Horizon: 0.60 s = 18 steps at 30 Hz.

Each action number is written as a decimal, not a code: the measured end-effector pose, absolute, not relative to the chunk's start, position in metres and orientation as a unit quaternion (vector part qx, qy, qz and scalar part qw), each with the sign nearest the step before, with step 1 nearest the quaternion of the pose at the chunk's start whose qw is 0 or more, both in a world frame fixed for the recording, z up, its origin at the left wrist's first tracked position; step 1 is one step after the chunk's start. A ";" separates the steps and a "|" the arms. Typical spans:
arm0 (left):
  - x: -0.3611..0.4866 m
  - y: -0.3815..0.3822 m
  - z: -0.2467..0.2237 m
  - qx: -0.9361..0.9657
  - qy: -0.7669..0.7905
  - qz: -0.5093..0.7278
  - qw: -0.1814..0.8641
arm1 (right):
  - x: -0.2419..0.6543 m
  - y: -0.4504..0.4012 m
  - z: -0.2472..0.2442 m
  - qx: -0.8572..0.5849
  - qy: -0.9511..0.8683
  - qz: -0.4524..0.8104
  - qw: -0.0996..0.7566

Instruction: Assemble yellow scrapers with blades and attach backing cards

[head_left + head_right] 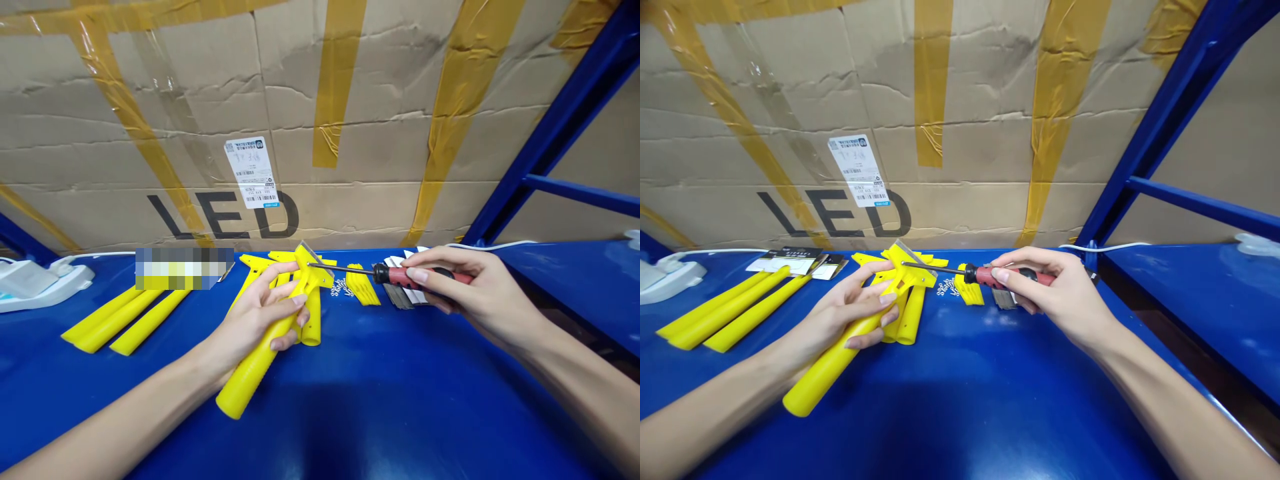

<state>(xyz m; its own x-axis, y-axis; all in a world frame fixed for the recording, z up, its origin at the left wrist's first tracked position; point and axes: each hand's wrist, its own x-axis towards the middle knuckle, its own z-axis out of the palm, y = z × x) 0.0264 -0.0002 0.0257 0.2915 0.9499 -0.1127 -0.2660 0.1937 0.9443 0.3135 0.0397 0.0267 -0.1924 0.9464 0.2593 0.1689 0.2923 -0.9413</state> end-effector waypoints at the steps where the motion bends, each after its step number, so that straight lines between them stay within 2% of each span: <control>1: 0.027 -0.001 0.026 0.443 0.388 0.458 0.666 | 0.313 0.039 0.027 -0.428 -0.658 0.405 0.468; 7: 0.027 -0.003 0.031 0.466 0.403 0.491 0.615 | 0.321 0.036 0.034 -0.407 -0.733 0.327 0.435; 9: 0.027 -0.004 0.032 0.476 0.411 0.502 0.594 | 0.323 0.037 0.035 -0.393 -0.738 0.332 0.435; 14: 0.030 -0.006 0.031 0.488 0.424 0.499 0.577 | 0.312 0.037 0.034 -0.420 -0.675 0.350 0.495; 18: 0.029 -0.004 0.031 0.498 0.427 0.500 0.565 | 0.310 0.038 0.030 -0.436 -0.682 0.376 0.451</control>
